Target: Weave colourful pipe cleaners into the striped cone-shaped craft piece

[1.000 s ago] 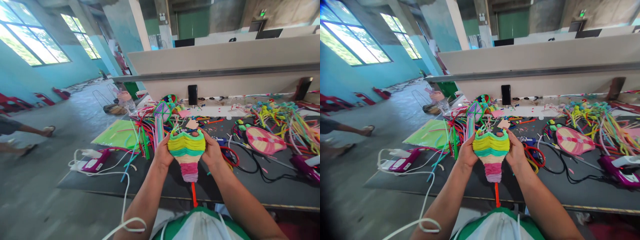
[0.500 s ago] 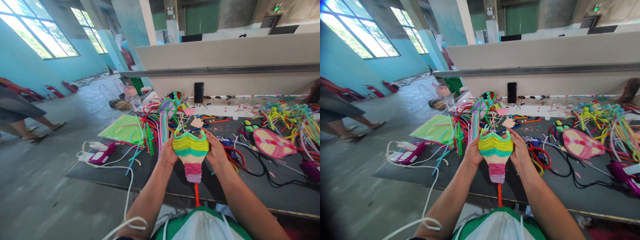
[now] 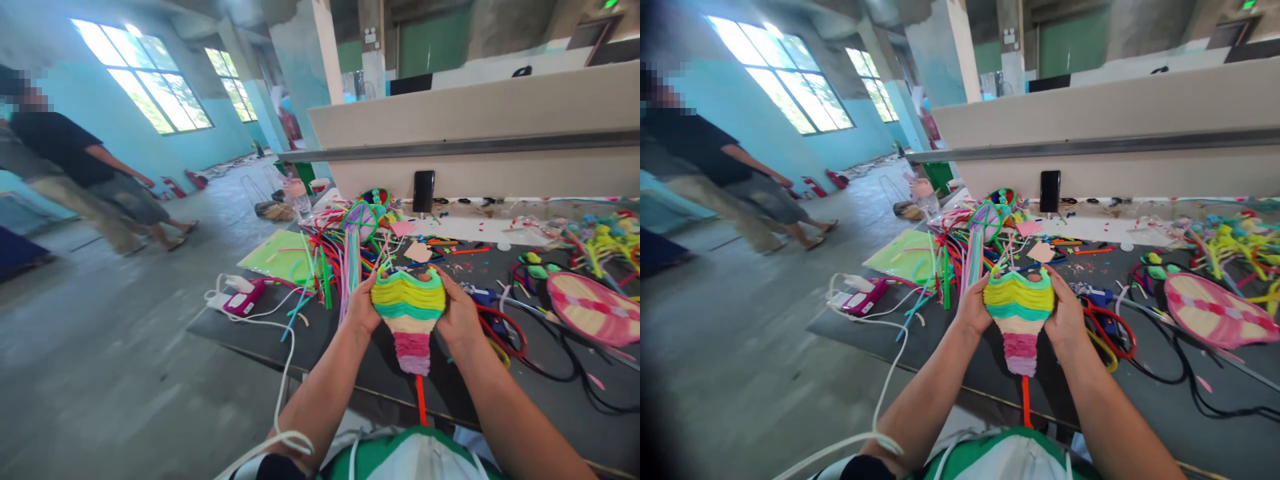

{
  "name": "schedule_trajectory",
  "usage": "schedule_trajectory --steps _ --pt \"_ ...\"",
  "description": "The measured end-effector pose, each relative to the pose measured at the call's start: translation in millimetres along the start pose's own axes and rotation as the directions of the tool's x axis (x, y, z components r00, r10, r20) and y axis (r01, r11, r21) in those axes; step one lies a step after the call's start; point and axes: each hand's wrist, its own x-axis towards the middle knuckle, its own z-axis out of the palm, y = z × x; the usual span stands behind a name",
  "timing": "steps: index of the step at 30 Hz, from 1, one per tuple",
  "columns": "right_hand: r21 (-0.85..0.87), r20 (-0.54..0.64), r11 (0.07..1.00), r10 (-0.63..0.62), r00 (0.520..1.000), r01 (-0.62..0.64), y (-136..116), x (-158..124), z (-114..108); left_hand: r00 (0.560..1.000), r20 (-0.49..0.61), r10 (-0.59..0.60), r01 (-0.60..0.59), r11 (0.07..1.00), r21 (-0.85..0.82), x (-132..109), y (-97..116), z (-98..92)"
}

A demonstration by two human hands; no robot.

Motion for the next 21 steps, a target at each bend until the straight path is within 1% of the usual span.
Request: schedule_trajectory --steps 2,4,7,9,14,17,19,21 --pt "0.006 0.005 1.0 0.021 1.0 -0.021 3 2 -2 1.0 -0.01 0.021 -0.021 1.0 0.003 0 2 -0.8" --pt "-0.002 -0.002 1.0 0.006 1.0 -0.006 4 1 -3 0.999 -0.01 0.03 -0.03 1.0 -0.001 -1 2 -1.0" --pt "-0.02 -0.041 0.999 -0.029 0.999 0.029 4 -2 -2 1.0 -0.011 0.005 -0.005 1.0 -0.027 -2 0 -0.6" --pt "-0.018 -0.06 0.999 -0.027 0.998 0.026 4 -4 1 1.0 -0.017 -0.007 0.007 0.999 -0.037 -1 -2 -0.8" --pt "0.053 -0.05 0.998 0.044 0.998 -0.041 5 -8 9 0.999 -0.036 0.014 -0.016 0.999 -0.041 4 -1 -3.5" --pt "0.043 -0.062 0.996 0.083 0.995 -0.08 6 -10 10 1.0 -0.021 0.023 -0.023 0.999 -0.024 4 -2 -4.0" --pt "0.006 -0.127 0.998 0.069 0.989 -0.069 4 -9 8 1.0 -0.015 0.019 -0.019 1.0 0.016 5 -2 -3.1" --pt "-0.044 -0.219 0.999 -0.001 0.976 -0.009 1 -7 6 0.999 -0.024 -0.029 0.031 0.994 0.101 9 0 -1.2"
